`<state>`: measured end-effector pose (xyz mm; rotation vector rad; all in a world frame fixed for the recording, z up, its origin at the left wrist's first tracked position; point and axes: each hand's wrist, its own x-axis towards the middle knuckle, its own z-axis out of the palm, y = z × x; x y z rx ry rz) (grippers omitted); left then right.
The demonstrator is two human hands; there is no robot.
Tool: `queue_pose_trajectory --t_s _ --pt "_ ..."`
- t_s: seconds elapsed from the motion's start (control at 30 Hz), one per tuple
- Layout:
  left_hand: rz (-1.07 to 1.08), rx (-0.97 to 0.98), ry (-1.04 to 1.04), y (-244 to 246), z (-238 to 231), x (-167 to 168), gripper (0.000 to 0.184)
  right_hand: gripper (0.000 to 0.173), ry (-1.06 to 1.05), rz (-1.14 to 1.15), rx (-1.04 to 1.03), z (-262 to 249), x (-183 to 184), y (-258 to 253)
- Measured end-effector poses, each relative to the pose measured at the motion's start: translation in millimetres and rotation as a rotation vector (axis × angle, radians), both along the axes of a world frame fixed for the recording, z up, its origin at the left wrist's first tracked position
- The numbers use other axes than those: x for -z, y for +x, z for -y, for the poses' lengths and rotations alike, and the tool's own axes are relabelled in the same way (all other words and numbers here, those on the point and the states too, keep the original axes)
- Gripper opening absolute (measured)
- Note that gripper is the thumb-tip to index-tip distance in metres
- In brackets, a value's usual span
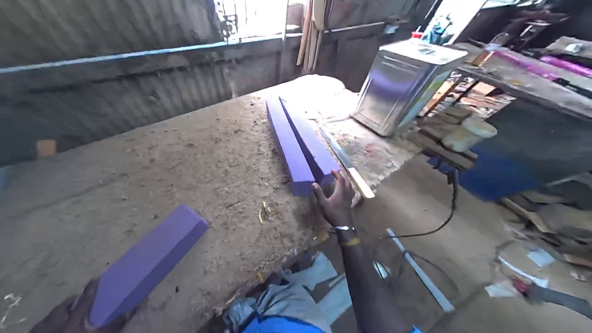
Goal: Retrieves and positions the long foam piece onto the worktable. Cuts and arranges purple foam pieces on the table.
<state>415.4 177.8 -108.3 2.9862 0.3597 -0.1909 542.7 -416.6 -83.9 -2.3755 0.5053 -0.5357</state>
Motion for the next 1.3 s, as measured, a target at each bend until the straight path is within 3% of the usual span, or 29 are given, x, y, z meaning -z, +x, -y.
queue_pose_trajectory --t_s 0.13,0.27,0.43,0.57,0.67,0.73,0.9,1.0,1.1,1.17,1.3 --pt "0.183 0.072 0.009 6.9 14.4 -50.3 0.114 0.086 -0.012 0.002 -0.009 -14.8 -3.1 -3.7" --pt "0.28 0.165 -0.046 37.3 69.1 -102.7 0.11 0.086 0.07 0.109 0.059 4.1 -6.8 -1.0" --pt "0.11 0.462 -0.168 66.6 122.5 -128.7 0.114 0.078 0.185 0.202 0.066 22.4 -15.9 0.7" --pt "-0.228 0.716 -0.363 90.3 175.2 -97.1 0.11 0.071 0.253 0.166 0.084 54.7 3.9 -4.3" --pt "-0.457 0.697 -0.377 112.8 195.0 -46.6 0.107 0.067 0.32 0.144 0.087 82.5 23.7 -3.4" --pt "-0.518 0.645 -0.418 129.6 193.7 -39.7 0.1 0.066 0.35 0.122 0.119 99.2 39.6 -5.0" --pt "-0.318 0.566 -0.341 158.3 186.2 -47.2 0.082 0.064 0.415 0.012 0.133 127.8 55.5 -30.6" --pt "-0.259 0.574 -0.348 158.0 206.7 -48.9 0.098 0.063 0.372 0.014 0.127 134.9 58.8 -25.8" --pt "-0.188 0.549 -0.113 144.0 245.6 -35.9 0.117 0.064 0.261 -0.002 0.087 139.0 54.8 -15.0" --pt "-0.081 0.512 0.025 138.8 256.0 -25.9 0.116 0.064 0.232 -0.025 0.039 138.5 50.3 -1.9" --pt "-0.001 0.474 0.069 132.1 255.2 -18.7 0.112 0.064 0.262 0.002 -0.096 134.3 51.6 31.7"
